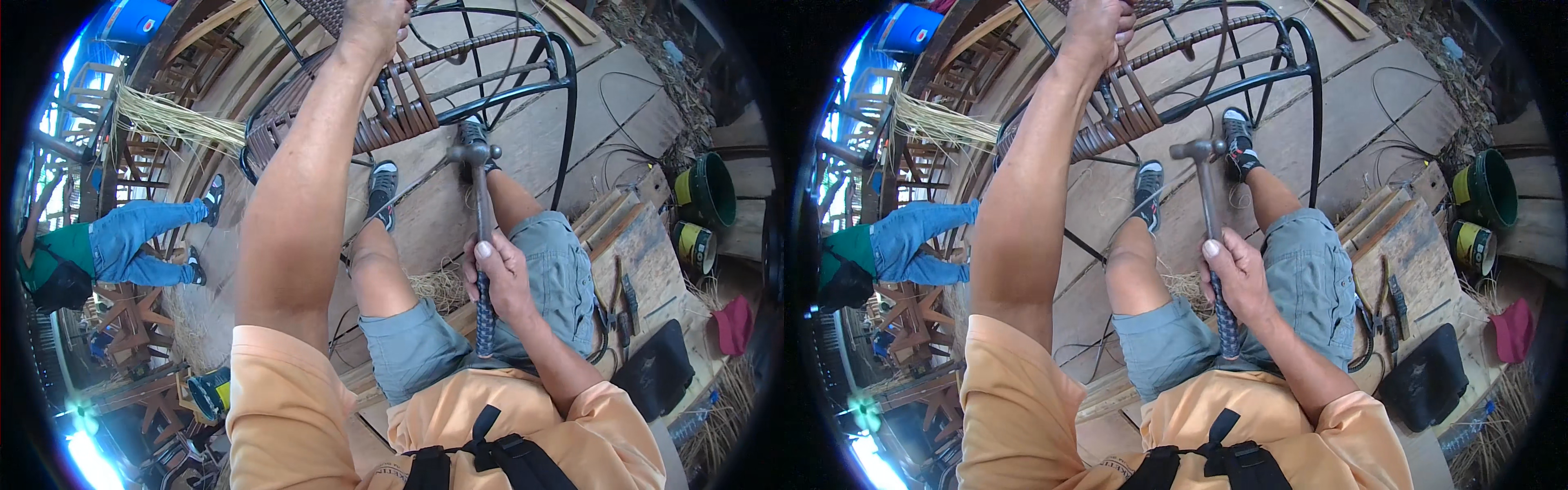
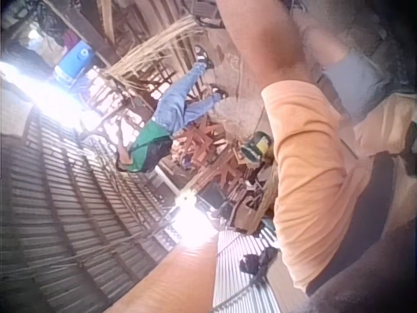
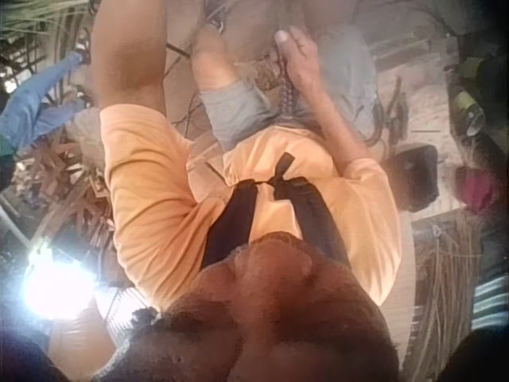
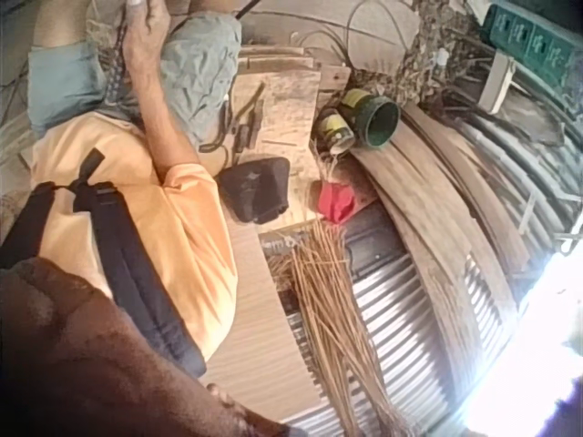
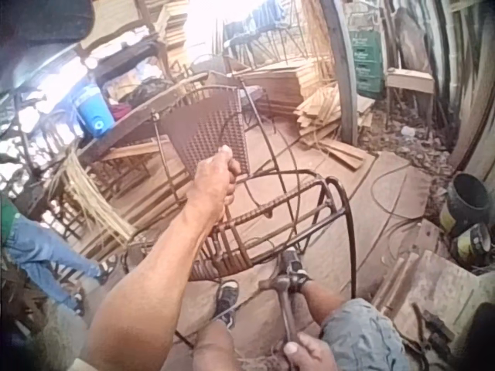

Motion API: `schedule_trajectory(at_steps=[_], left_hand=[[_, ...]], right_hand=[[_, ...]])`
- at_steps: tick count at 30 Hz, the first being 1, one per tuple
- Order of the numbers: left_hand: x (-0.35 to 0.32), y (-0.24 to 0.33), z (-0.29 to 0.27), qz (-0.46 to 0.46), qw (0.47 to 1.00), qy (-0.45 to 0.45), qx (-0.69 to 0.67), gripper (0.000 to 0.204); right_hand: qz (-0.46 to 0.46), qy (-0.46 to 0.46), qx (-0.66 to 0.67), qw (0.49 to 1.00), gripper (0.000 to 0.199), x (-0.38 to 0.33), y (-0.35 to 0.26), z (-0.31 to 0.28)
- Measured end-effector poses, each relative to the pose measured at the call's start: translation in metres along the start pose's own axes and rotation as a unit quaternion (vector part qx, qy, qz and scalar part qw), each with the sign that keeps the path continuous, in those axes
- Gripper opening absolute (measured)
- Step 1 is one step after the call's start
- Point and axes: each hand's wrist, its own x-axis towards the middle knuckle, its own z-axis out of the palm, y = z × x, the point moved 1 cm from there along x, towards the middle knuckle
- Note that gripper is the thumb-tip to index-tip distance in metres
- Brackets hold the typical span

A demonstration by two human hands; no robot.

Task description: The recorder is weaving the seat of a metal-framed chair using long plastic or natural fiber strips.

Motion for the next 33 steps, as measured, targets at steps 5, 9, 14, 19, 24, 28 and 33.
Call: schedule_trajectory(at_steps=[5, 9, 14, 19, 24, 28, 33], left_hand=[[0.028, -0.012, -0.011, 0.557, 0.804, 0.012, 0.208, 0.041], [-0.008, 0.01, 0.002, 0.077, 0.997, 0.006, 0.014, 0.042], [-0.008, 0.009, 0.0, 0.083, 0.996, 0.019, 0.021, 0.043], [-0.008, 0.008, 0.001, 0.105, 0.993, 0.024, 0.037, 0.042], [-0.008, 0.008, -0.001, 0.084, 0.996, 0.042, 0.008, 0.043], [0.001, 0.002, -0.005, 0.074, 0.997, 0.015, -0.013, 0.044], [0.005, -0.012, 0.002, 0.173, 0.984, 0.025, -0.018, 0.045]], right_hand=[[0.017, 0.007, 0.046, 0.999, 0.024, 0.01, -0.007, 0.008], [0.023, 0.011, 0.044, 0.999, 0.025, 0.009, -0.006, 0.001], [-0.017, 0.048, 0.106, 0.993, 0.024, 0.011, -0.009, 0.007], [-0.032, 0.073, 0.096, 0.992, 0.026, 0.018, -0.009, 0.013], [-0.005, 0.025, 0.065, 0.998, 0.025, 0.01, -0.001, 0.009], [-0.011, 0.056, 0.021, 0.998, 0.027, 0.015, -0.012, 0.011], [0.044, 0.039, -0.02, 0.998, 0.023, -0.001, -0.013, -0.004]])
